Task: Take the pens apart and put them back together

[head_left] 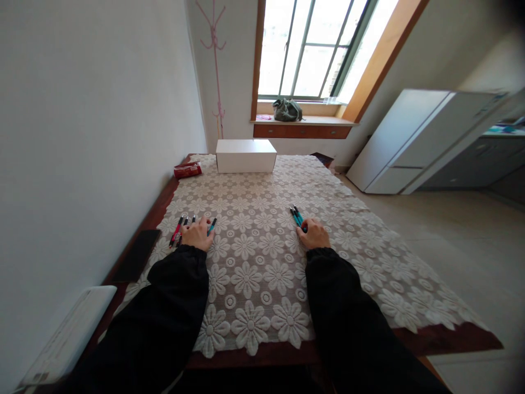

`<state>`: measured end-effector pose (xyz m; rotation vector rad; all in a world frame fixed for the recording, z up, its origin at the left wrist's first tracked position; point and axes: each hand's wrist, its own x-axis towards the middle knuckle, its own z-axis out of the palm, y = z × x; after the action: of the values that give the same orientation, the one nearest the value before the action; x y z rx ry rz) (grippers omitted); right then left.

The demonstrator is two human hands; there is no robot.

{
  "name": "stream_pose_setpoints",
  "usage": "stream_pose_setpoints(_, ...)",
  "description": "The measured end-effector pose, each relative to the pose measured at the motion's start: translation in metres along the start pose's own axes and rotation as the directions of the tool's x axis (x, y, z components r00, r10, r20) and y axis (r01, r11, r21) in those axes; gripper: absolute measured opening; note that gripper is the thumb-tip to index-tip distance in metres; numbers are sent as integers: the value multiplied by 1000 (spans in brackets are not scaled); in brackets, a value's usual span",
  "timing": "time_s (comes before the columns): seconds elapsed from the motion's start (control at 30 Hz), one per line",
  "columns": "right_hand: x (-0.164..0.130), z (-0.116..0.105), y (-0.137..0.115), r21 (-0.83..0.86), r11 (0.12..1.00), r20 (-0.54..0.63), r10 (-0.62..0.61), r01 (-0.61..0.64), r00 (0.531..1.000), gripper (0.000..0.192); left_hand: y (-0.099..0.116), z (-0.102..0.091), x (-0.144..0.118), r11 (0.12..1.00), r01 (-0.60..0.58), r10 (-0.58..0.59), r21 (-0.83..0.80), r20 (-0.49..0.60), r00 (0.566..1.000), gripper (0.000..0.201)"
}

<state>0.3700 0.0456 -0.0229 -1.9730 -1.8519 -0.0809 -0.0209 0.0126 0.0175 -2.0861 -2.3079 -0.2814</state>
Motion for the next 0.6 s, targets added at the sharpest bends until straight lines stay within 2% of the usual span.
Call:
stream_pose_setpoints(0.1, -1, -3, -3, 16, 1000, -16, -7, 7, 1000, 19, -1, 1, 0, 999, -36, 36, -23, -1, 999, 32)
stream_pose_setpoints(0.27, -3, -13, -18, 64, 995, -155, -59, 70, 986, 22, -1, 1, 2, 986, -89, 88, -141, -14, 996, 28)
stream_pose_setpoints(0.33, -5, -17, -28, 153, 980, -176, -103, 131, 979, 23, 0, 3, 2, 968, -84, 75, -235, -45, 996, 26)
stream_pose_setpoints(0.4, -10, -20, -41, 294, 935, -116, -169, 196, 979, 24, 3, 5, 2, 919, -79, 53, -386, -76, 996, 26)
stream_pose_setpoints(0.47, -18, -22, -58, 485, 846, 4, -254, 220, 967, 25, 9, 8, 1, 796, -78, 40, -600, -76, 996, 28)
stream_pose_setpoints(0.5, -24, -23, -68, 570, 796, 58, -284, 201, 957, 27, 13, 9, 0, 695, -66, 33, -716, -59, 998, 31)
stream_pose_setpoints(0.53, -30, -23, -78, 638, 748, 93, -309, 181, 947, 28, 18, 10, -2, 566, -50, 43, -823, -31, 999, 34)
stream_pose_setpoints(0.6, -42, -24, -97, 734, 659, 134, -375, 162, 917, 27, 31, 12, -9, 301, 15, 137, -953, 59, 989, 42)
